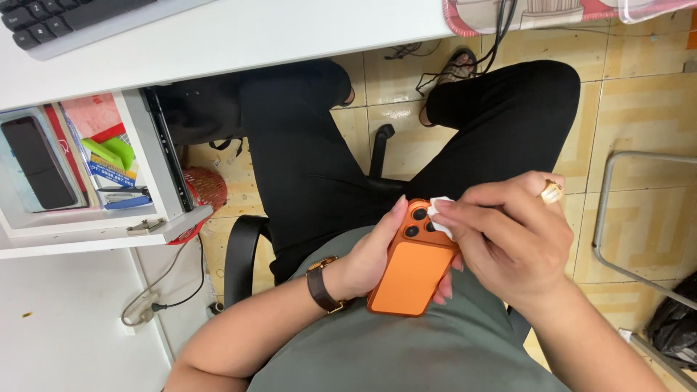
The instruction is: Cleaning a smartphone screen with a cloth and then testing the device's touchscreen and interface.
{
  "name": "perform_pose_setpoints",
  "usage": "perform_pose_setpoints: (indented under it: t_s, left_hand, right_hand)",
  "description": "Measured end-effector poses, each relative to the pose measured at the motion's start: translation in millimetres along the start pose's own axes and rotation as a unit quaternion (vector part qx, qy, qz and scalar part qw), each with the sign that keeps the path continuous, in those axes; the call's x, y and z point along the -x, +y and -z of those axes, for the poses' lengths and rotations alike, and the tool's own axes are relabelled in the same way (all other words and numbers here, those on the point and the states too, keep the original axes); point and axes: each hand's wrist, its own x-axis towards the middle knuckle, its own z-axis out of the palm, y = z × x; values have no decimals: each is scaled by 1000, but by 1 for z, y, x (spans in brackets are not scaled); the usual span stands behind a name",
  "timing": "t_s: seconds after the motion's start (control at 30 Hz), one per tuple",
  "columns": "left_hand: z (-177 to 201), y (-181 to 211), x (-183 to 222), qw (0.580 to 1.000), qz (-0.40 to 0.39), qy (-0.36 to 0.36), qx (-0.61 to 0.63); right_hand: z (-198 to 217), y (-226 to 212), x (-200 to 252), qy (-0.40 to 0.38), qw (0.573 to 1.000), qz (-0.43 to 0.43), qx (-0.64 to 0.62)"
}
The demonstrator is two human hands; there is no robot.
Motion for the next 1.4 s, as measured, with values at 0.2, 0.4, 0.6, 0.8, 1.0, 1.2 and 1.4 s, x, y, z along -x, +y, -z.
perform_pose_setpoints:
  t_s: [0.2, 0.4, 0.6, 0.8, 1.0, 1.2, 1.4]
  left_hand:
    - [3, -8, -2, 1000, -2, 29, 0]
    - [5, -8, 2, 998, -27, 20, 45]
    - [10, -14, 0, 998, -8, 35, 42]
    - [13, -9, 2, 997, 5, 3, 82]
    - [16, -9, -1, 991, -20, -10, 133]
    - [12, 4, -6, 987, -122, 80, 67]
    - [3, 5, -7, 990, -67, 117, 29]
  right_hand:
    - [-9, -9, 2, -24, 999, 31, -18]
    - [-2, -6, 11, 7, 998, -54, 20]
    - [-13, -16, 0, -33, 998, 44, -5]
    - [-11, -6, 16, 16, 997, -73, 4]
    - [-4, -8, 27, 11, 995, -94, 15]
    - [-14, -30, 29, -99, 995, 17, 6]
    - [-16, -11, 10, 9, 999, 25, 39]
